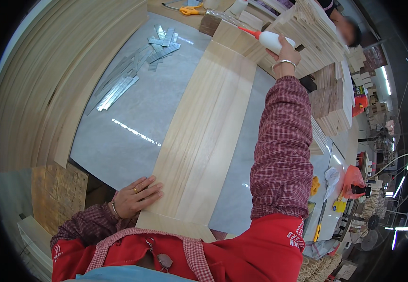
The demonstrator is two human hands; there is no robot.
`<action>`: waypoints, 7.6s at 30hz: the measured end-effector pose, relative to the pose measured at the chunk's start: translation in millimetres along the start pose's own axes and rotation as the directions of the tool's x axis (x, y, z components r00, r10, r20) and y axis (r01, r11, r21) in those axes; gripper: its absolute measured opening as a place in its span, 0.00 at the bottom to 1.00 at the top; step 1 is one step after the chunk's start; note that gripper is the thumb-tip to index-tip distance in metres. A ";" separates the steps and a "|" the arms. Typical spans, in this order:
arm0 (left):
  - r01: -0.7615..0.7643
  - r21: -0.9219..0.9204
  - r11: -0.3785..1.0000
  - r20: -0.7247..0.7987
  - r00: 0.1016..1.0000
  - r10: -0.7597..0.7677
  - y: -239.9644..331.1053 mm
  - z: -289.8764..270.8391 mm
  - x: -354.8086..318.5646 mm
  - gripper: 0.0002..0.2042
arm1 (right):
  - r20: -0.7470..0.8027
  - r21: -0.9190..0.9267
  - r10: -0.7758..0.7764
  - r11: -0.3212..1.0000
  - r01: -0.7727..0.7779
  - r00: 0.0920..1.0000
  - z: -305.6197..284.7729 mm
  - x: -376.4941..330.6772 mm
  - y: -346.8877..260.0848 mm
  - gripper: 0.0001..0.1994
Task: Apply glue to wooden components and use a pneumatic nail gun to assemble them into a structure.
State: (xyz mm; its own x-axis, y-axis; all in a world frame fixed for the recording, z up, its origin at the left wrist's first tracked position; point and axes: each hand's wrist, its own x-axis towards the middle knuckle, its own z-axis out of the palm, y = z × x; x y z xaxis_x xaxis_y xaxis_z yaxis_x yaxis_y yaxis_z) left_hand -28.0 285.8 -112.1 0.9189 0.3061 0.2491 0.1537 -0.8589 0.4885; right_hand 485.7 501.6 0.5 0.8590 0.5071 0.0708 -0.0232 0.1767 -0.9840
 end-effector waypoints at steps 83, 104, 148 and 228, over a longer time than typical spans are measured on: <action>0.071 0.067 0.995 -0.200 0.978 -0.056 -22.3 31.3 15.8 0.39 | 0.331 -0.263 0.339 0.930 -0.259 0.881 -153.6 -427.8 -83.1 0.26; 0.061 0.067 0.996 -0.175 0.983 -0.048 -37.8 40.7 11.8 0.39 | 0.244 -0.251 0.315 0.934 -0.254 0.917 -211.5 -417.7 -76.1 0.24; -0.014 0.079 0.997 -0.122 0.992 0.024 18.6 -25.9 -39.2 0.37 | -0.231 0.379 0.067 0.925 0.026 0.971 -344.8 -376.6 -15.0 0.24; -0.049 -0.949 0.311 -0.272 0.622 -0.735 238.8 -218.0 -50.2 0.07 | 0.913 0.193 0.098 0.751 -0.631 0.396 -6.7 -531.2 -217.4 0.18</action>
State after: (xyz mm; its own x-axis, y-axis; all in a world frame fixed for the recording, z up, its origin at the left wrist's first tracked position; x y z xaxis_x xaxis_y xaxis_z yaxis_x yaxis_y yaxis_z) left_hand -116.7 154.8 174.4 0.3592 0.9329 0.0236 -0.3420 0.1081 0.9335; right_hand 38.0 188.2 175.7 -0.1296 0.9883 0.0806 -0.6580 -0.0249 -0.7526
